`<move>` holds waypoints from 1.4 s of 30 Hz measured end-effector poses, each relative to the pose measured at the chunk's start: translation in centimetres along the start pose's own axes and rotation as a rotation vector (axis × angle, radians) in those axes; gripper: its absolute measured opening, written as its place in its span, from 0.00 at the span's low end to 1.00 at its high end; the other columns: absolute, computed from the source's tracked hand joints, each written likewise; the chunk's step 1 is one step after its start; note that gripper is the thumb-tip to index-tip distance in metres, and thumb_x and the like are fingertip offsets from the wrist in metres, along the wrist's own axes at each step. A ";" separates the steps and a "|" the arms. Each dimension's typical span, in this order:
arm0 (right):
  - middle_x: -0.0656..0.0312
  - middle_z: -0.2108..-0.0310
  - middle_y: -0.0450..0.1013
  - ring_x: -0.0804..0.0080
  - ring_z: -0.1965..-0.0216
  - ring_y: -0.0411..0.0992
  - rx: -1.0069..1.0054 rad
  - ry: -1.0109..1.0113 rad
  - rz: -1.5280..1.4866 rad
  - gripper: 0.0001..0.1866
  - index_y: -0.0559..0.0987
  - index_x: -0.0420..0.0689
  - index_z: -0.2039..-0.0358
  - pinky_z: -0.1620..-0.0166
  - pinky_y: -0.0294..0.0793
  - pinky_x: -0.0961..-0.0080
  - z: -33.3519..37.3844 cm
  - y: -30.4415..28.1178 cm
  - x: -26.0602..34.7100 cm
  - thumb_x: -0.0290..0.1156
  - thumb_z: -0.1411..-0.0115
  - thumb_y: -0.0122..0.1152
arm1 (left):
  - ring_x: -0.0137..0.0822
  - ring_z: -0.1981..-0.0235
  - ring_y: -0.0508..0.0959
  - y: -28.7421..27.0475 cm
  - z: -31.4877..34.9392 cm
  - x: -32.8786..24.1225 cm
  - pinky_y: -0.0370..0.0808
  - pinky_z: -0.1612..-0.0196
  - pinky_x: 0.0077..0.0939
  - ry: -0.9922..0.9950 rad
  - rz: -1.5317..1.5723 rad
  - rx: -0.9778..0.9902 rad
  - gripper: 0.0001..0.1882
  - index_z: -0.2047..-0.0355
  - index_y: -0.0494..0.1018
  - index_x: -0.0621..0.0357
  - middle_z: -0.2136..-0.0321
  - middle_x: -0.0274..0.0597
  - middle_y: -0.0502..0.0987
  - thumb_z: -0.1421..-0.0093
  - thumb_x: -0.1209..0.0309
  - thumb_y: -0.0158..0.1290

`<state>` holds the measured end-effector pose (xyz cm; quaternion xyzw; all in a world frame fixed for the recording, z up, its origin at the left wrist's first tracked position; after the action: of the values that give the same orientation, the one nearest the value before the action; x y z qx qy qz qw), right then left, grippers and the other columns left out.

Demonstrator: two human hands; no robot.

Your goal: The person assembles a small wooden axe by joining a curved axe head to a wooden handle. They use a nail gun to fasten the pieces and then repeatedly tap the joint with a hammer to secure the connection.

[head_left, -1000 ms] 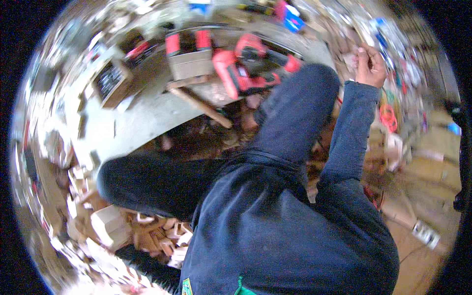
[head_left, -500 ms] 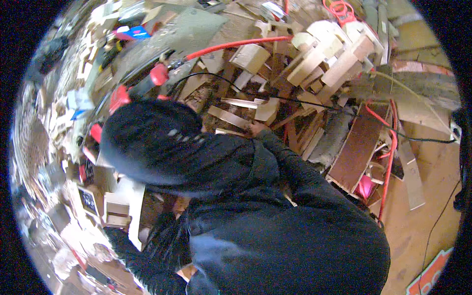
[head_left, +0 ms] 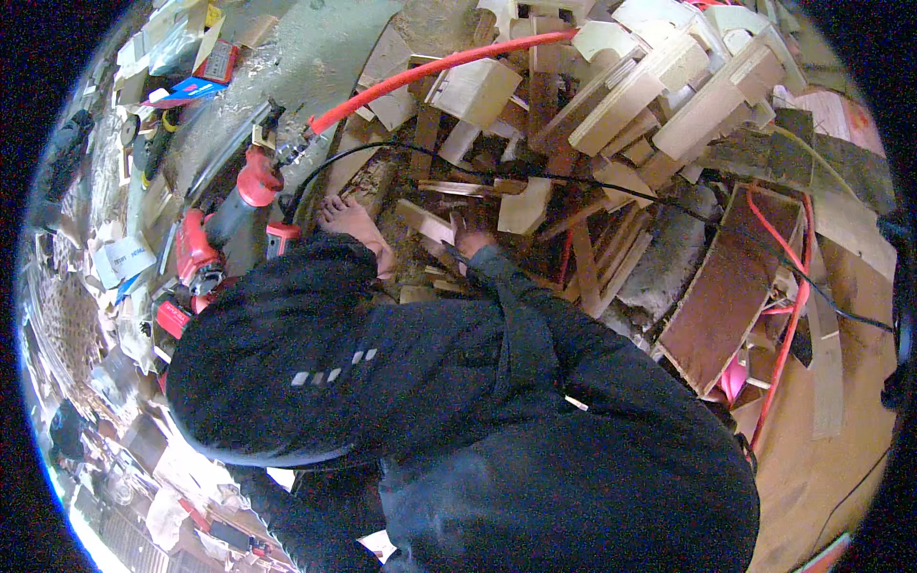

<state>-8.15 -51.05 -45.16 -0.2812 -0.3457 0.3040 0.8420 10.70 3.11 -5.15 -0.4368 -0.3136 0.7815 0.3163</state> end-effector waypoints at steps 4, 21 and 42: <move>0.43 0.59 0.72 0.42 0.66 0.75 -0.077 -0.026 -0.026 0.22 0.65 0.46 0.44 0.65 0.76 0.50 3.7 -6.6 4.0 0.33 0.40 0.44 | 0.40 0.58 0.73 -1.0 0.3 1.2 0.74 0.58 0.35 -0.047 0.020 -0.009 0.23 0.52 0.69 0.57 0.57 0.45 0.72 0.46 0.63 0.58; 0.56 0.63 0.71 0.65 0.62 0.71 -0.185 -0.298 0.418 0.28 0.69 0.46 0.45 0.64 0.70 0.71 13.4 -17.8 3.2 0.31 0.49 0.57 | 0.38 0.65 0.75 -0.8 -0.4 3.1 0.73 0.60 0.34 0.138 -0.017 -0.025 0.25 0.59 0.73 0.68 0.68 0.46 0.77 0.49 0.59 0.61; 0.52 0.64 0.75 0.57 0.60 0.75 -0.058 -1.427 0.381 0.22 0.76 0.42 0.58 0.56 0.74 0.65 14.7 -33.3 46.2 0.35 0.54 0.70 | 0.44 0.42 0.64 7.5 0.5 7.0 0.65 0.43 0.37 -0.033 0.930 -0.032 0.46 0.35 0.50 0.56 0.43 0.51 0.64 0.52 0.67 0.61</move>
<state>18.02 -36.41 5.49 -0.0927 -0.7622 0.5445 0.3375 5.70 3.85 -14.05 -0.5235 -0.1013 0.8423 -0.0792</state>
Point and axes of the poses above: each hand's wrist, its own z-axis away from the middle knuckle, its own y-axis out of the palm, x = y × z, the point moved 3 cm from there along -z, towards the middle knuckle
